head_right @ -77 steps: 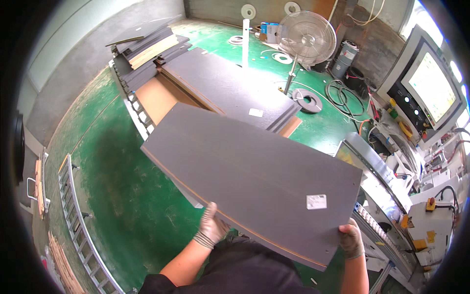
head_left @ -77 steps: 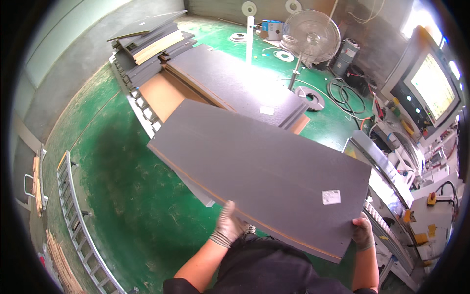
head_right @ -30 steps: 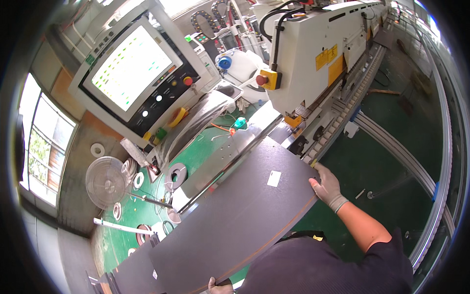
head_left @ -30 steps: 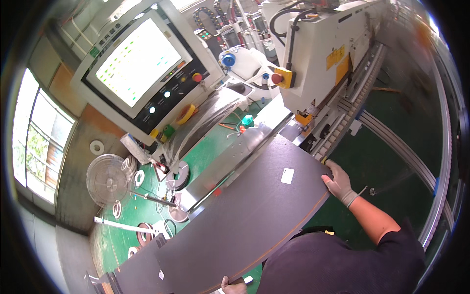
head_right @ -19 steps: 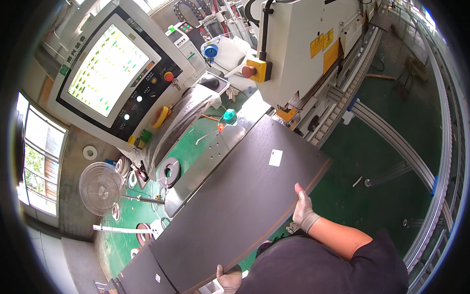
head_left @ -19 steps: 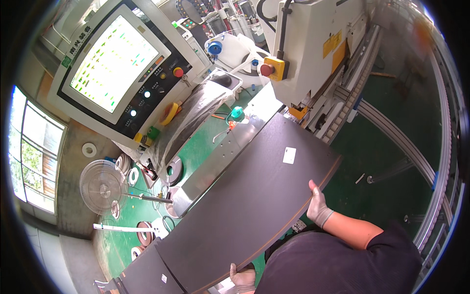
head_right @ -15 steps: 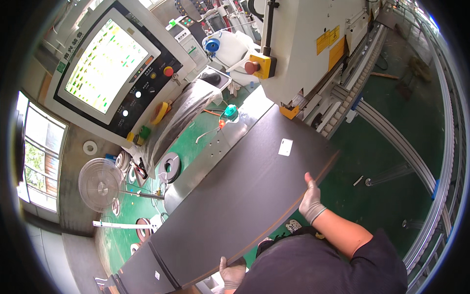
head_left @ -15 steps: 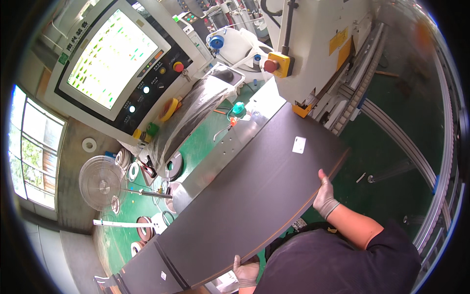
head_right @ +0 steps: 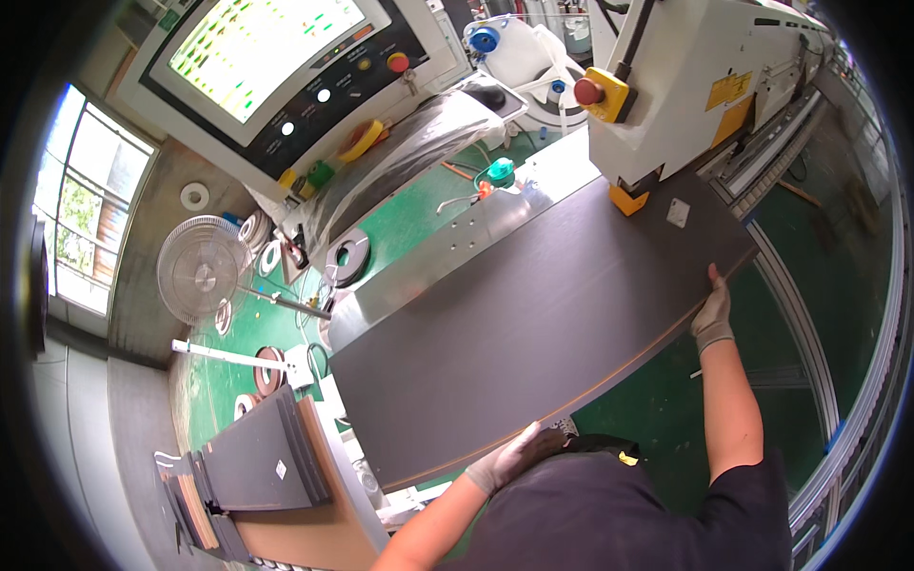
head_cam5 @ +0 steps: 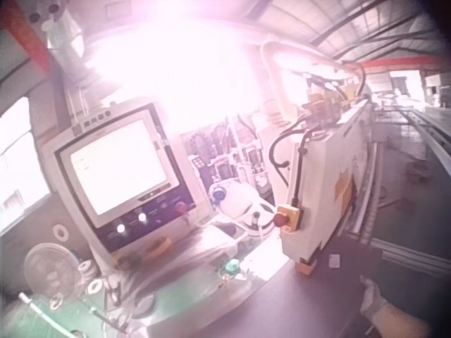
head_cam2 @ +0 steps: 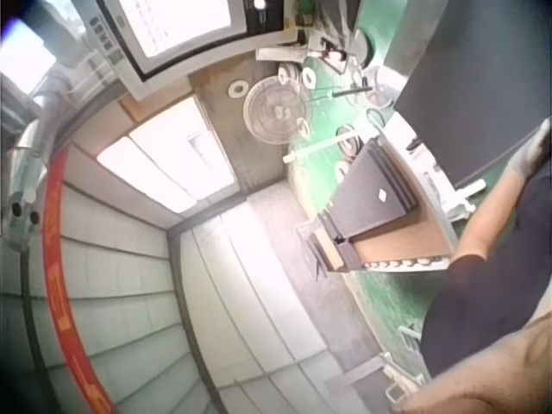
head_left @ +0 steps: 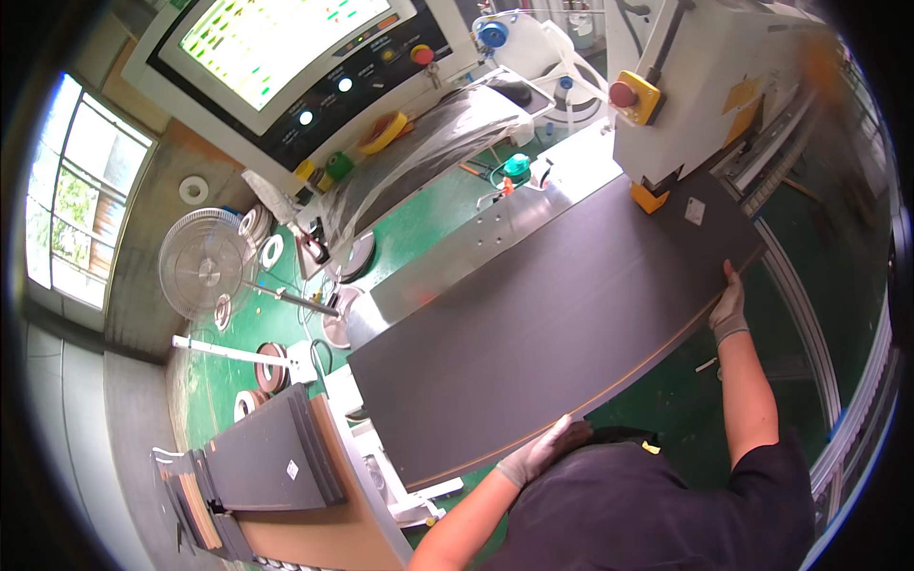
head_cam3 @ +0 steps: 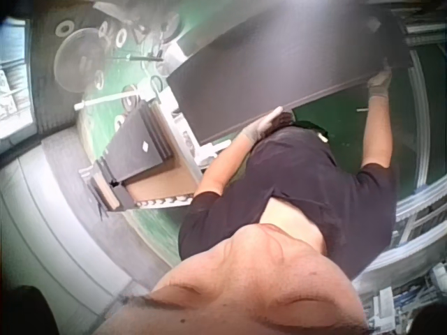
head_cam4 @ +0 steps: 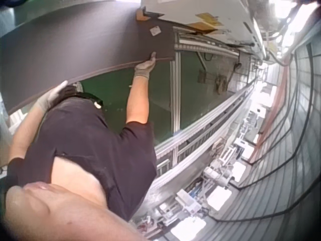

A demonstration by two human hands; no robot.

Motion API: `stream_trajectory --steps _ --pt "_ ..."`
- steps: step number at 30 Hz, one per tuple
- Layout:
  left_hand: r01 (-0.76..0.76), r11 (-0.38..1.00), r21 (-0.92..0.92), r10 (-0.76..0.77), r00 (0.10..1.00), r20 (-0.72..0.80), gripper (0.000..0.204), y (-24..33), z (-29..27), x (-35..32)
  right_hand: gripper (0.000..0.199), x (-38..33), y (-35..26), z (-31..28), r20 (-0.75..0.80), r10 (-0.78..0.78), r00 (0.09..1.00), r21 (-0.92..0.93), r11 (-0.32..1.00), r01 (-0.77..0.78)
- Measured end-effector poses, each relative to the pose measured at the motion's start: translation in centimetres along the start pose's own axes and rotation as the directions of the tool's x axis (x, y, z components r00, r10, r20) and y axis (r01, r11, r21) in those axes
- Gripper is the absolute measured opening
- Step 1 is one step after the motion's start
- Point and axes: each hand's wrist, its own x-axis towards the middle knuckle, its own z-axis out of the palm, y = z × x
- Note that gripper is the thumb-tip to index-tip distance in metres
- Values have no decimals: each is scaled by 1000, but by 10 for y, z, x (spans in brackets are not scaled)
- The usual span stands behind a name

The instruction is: The person picks up dark gray boards from a stack and feeds them one at a time into an industrial edge-banding or surfacing machine.

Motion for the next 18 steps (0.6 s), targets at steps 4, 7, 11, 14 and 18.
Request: stream_trajectory --steps 4,7,11,14,18 --pt "-121 987 108 69 915 398 64 33 36 7 44 11 -17 0 -144 -79 987 19 996 82" --pt "-370 793 485 259 924 283 67 86 77 -20 46 -23 9 10 17 -21 1000 18 1000 21" --pt "-220 51 974 732 672 113 53 153 45 -43 47 -133 98 40 139 246 959 97 961 -260" --pt "636 -295 713 917 397 25 69 157 -46 -59 47 -206 153 57 129 343 931 92 930 -355" --pt "513 -145 846 962 273 -1 67 174 -75 -62 46 -190 161 60 73 385 920 171 904 -392"
